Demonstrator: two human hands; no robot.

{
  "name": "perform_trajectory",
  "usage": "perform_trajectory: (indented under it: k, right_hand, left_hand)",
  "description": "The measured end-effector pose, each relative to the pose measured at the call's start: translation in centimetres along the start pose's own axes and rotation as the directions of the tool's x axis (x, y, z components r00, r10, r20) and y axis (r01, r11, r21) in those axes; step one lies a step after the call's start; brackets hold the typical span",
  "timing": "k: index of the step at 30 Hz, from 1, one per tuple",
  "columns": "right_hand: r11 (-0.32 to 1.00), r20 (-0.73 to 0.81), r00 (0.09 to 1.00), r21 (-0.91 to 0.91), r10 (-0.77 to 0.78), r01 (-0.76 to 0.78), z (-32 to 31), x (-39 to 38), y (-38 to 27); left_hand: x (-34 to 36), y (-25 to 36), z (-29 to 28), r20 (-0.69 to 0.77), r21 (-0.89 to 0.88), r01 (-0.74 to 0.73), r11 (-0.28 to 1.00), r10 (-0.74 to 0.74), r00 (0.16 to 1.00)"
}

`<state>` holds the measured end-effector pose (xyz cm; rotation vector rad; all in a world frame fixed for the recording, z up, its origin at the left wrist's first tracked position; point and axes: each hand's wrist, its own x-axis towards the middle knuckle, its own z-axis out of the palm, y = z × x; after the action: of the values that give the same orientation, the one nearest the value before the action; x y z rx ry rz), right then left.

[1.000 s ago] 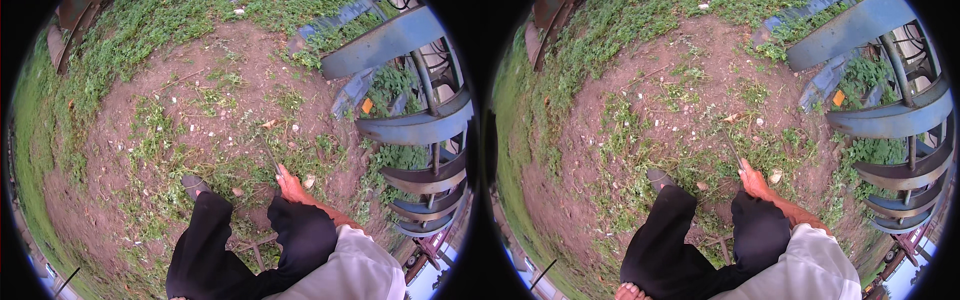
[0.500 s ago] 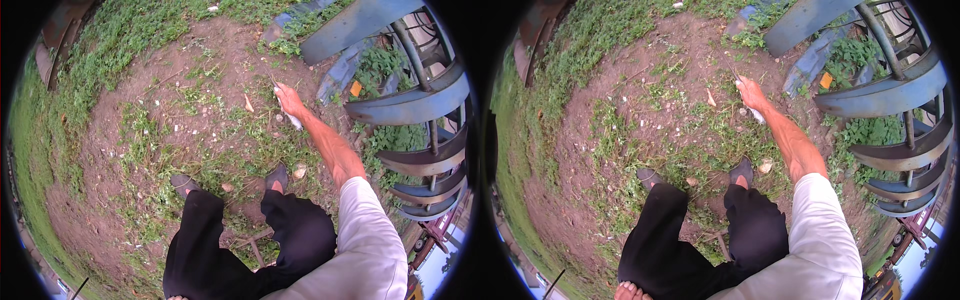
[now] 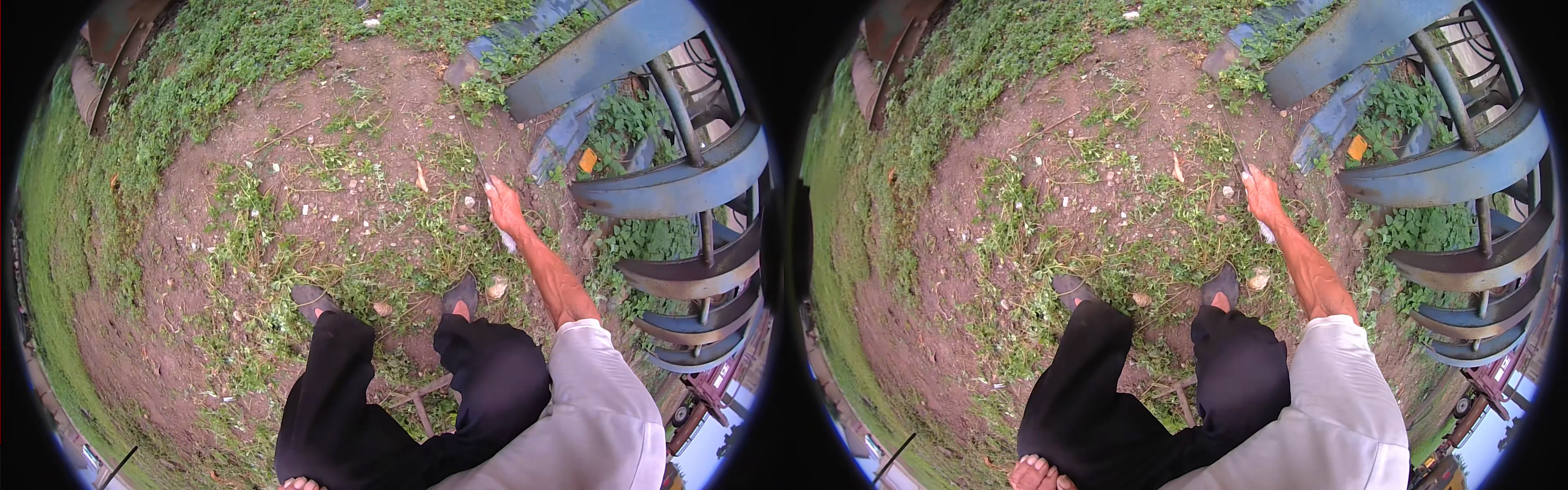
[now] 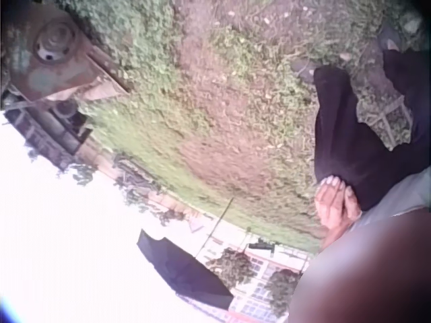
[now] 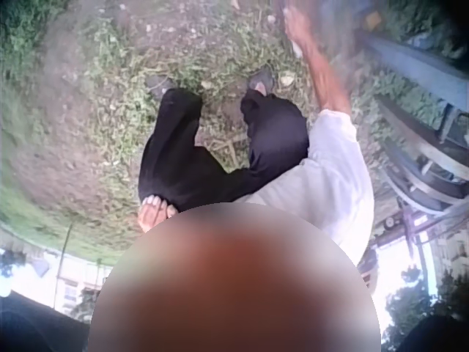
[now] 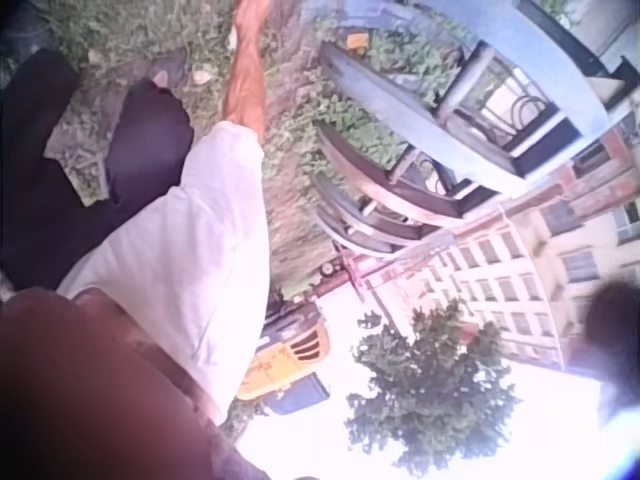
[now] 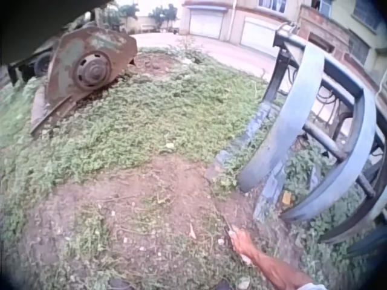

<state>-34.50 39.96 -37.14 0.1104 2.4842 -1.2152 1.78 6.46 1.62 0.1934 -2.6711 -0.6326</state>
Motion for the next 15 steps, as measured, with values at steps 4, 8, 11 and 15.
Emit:
perform_trajectory:
  k: [4,8,11,15]
  right_hand:
    - [0.992,-0.084,0.992,-0.092,-0.095,0.087,0.3,-5.3,4.0]
    - [0.976,-0.044,0.986,-0.150,-0.163,0.155,-1.3,-3.5,4.0]
    - [0.974,0.184,0.978,-0.184,-0.098,0.133,-1.1,1.1,0.5]
    - [0.991,0.227,0.974,-0.136,0.013,0.018,-2.9,5.4,-1.5]
  left_hand:
    - [1.1,0.2,-0.1,-0.003,-0.004,0.095,0.995,-0.095,0.995]
    - [1.0,-0.3,0.1,-0.033,-0.044,0.052,0.998,-0.054,0.998]
    - [-0.2,-1.2,-0.4,-0.015,-0.020,-0.058,0.998,0.058,0.998]
    - [-1.1,-1.5,0.7,-0.100,0.051,-0.274,0.960,0.278,0.955]
